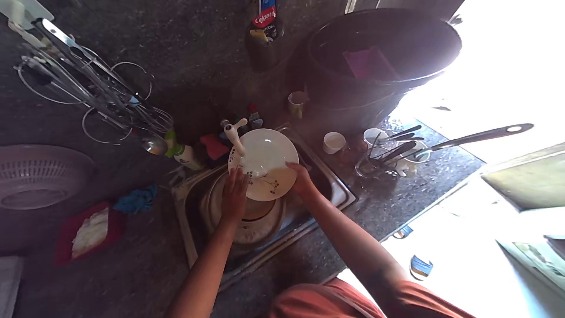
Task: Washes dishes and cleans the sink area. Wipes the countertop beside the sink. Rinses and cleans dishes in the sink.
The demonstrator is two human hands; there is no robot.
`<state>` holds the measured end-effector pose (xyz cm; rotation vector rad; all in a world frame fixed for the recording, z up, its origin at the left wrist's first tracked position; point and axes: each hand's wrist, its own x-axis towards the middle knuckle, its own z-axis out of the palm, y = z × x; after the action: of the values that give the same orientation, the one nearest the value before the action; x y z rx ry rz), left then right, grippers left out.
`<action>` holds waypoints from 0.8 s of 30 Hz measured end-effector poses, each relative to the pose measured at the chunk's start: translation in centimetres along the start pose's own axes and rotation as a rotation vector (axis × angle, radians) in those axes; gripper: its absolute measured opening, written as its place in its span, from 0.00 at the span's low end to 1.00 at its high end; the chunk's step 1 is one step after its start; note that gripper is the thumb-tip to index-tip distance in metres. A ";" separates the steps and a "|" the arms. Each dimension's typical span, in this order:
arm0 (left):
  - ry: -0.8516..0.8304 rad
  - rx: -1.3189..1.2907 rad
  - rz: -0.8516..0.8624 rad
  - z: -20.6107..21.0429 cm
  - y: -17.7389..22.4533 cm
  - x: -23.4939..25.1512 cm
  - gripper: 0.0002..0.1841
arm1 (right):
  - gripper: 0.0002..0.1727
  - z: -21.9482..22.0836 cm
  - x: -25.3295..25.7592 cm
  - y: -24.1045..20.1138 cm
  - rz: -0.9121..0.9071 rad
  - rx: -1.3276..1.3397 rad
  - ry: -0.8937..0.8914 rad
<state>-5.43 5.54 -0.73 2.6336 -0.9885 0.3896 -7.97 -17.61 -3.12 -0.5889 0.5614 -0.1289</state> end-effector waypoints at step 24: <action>-0.426 -0.140 -0.135 2.8 0.0 5.3 0.37 | 0.23 5.0 -1.3 2.5 0.165 -0.631 -0.068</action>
<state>-1.21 1.40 -1.45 2.6865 -0.9063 -0.2753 -6.50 -12.69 -0.47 -1.1505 0.5810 0.2341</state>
